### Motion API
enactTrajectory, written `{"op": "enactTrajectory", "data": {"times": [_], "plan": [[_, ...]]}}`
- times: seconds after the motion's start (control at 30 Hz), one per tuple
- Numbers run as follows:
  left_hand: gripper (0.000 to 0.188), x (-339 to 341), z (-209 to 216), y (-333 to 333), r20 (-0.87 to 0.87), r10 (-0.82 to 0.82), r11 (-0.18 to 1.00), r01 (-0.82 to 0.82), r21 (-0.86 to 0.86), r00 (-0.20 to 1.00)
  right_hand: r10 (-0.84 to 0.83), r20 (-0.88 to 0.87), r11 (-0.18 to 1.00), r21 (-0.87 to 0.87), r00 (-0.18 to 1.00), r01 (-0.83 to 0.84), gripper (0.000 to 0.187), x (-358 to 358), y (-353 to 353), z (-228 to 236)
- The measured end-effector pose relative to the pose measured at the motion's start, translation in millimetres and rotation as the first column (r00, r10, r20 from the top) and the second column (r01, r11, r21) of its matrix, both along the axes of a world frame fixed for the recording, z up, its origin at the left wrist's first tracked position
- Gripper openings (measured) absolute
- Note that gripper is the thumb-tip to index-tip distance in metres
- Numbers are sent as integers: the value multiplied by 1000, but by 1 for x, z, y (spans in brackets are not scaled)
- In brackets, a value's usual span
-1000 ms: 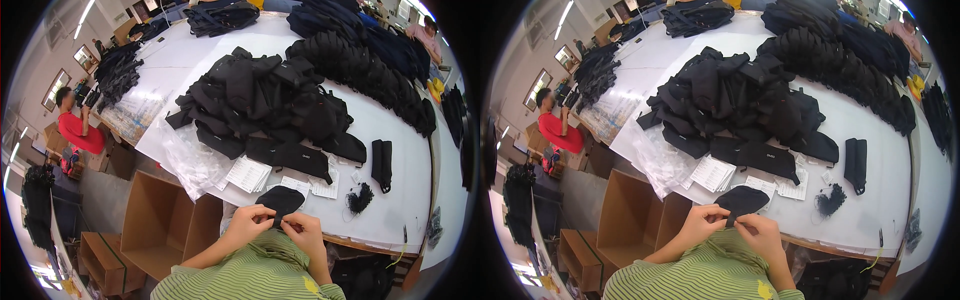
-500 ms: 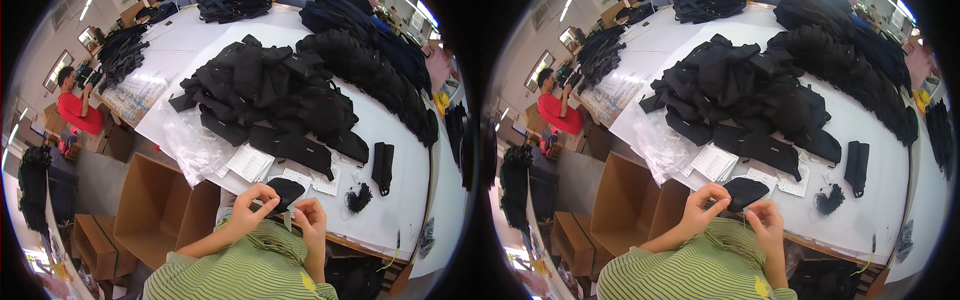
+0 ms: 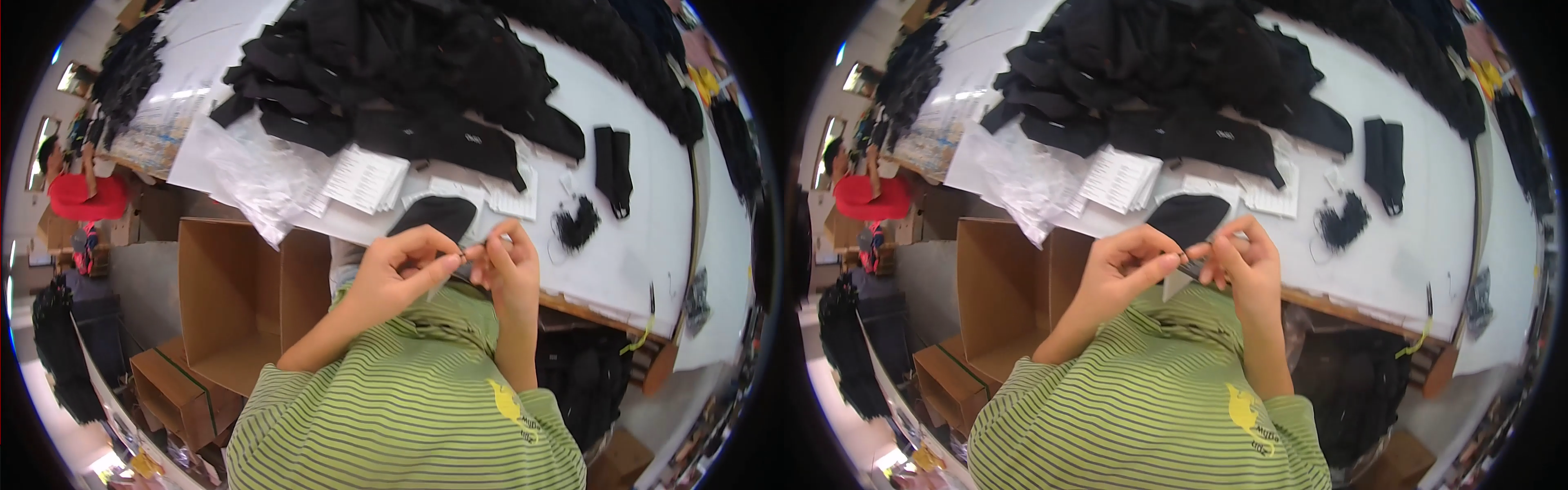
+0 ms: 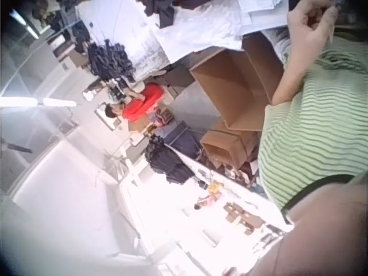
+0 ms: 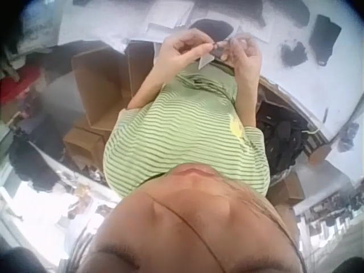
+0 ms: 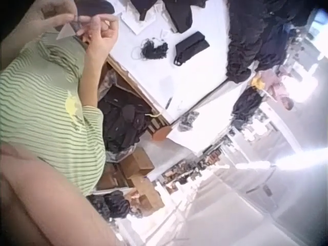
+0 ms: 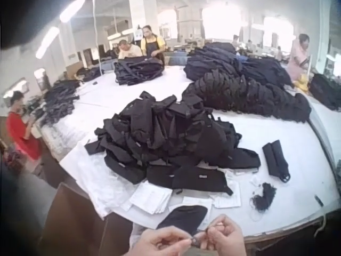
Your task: Tagging and packing black textile goods at a workbench.
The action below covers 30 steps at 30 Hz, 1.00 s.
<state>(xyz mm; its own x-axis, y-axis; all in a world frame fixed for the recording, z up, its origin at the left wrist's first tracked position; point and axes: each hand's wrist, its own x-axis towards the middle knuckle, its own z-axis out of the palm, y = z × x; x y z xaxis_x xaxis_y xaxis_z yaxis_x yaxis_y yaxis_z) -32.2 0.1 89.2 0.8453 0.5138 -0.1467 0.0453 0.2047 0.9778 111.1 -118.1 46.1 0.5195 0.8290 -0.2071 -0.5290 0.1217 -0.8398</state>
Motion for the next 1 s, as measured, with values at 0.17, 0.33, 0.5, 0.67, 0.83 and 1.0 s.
{"op": "enactTrajectory", "data": {"times": [0.17,0.33,0.5,0.67,0.83,1.0], "plan": [[9,9,-14,-6,-35,-48,974,54,218,998,-99,41,995,-20,994,100,18,-6,1,-10],[8,13,-16,-13,-77,-37,960,57,274,996,-110,50,993,44,993,108,17,-10,-5,-9],[8,13,-15,-19,-70,-1,957,21,289,998,-88,66,995,45,994,85,16,-12,-8,-7],[8,10,-18,-19,-68,45,954,-22,300,997,-65,19,995,71,998,63,15,-12,-9,-7],[6,11,-21,-16,-75,24,929,6,370,997,-133,85,991,31,987,131,14,-16,-3,1],[6,11,-16,-12,-79,-4,936,32,351,997,-159,271,984,-33,949,174,14,-17,-2,-1]]}}
